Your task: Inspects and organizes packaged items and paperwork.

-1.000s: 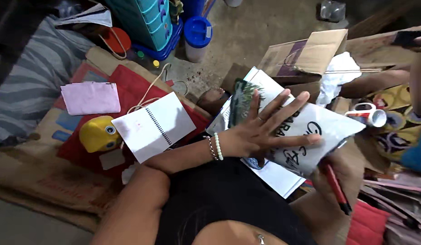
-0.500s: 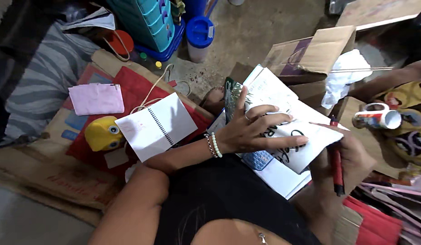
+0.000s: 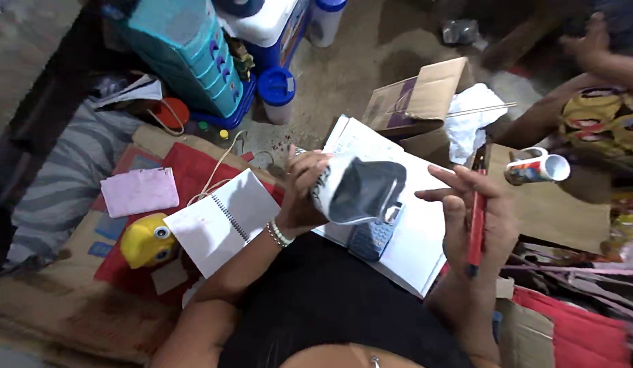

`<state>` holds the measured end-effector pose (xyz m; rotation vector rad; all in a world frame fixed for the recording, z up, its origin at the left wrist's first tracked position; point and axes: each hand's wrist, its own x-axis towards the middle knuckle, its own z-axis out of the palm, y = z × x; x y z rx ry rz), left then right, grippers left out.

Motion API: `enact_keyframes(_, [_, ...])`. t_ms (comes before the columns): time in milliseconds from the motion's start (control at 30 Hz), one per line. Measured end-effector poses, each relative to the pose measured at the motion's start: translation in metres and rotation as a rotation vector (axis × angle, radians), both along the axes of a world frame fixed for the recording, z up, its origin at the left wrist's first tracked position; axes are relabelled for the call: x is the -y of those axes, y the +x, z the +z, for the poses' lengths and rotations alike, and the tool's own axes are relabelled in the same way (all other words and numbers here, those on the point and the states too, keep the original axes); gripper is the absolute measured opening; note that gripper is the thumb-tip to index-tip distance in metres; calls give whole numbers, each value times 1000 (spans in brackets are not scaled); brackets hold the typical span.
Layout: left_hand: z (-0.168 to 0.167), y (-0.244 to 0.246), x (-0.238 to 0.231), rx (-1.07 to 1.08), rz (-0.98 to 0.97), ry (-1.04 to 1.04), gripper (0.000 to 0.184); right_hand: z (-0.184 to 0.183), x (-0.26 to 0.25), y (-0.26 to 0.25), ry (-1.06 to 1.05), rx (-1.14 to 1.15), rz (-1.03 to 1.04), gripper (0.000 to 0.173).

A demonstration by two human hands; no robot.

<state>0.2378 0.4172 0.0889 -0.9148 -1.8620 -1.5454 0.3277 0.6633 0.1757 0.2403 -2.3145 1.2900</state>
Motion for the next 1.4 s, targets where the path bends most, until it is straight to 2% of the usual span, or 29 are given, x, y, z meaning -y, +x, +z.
enact_keyframes(100, [0,-3,10,99,14,0,91,-14,-31,7,214,72,-83,35])
enact_keyframes(233, [-5,-8,18,156,56,12,99,-37,-70,26,433,273,-147,33])
enact_keyframes(333, [-9,-7,22,250,104,2,105,-53,-81,39,445,391,-157,31])
enact_keyframes(400, [-7,-9,23,299,136,-27,109,-65,-82,42,456,429,-181,37])
enact_keyframes(533, [8,-36,21,182,63,-115,109,-78,-82,35,466,461,-257,52])
enact_keyframes(600, [15,-56,21,112,69,-254,110,-76,-80,32,445,494,-294,52])
enact_keyframes(700, [33,-80,14,139,208,-515,115,-70,-77,26,400,491,-282,48])
enact_keyframes(767, [41,-89,9,188,258,-552,116,-59,-75,14,385,485,-200,42])
enact_keyframes(833, [44,-89,9,215,264,-532,115,-41,-69,-6,370,465,-99,41])
enact_keyframes(933, [37,-79,13,237,263,-468,115,-10,-60,-54,384,528,10,49])
enact_keyframes(1033, [21,-64,27,278,283,-427,116,4,-53,-122,378,573,92,61])
enact_keyframes(1100, [9,-51,42,325,284,-388,117,13,-44,-173,355,691,123,70])
enact_keyframes(1267, [-9,-18,82,435,395,-300,124,3,-29,-281,395,898,33,84])
enact_keyframes(1400, [-17,0,111,554,477,-267,126,-19,-25,-327,381,938,-57,87])
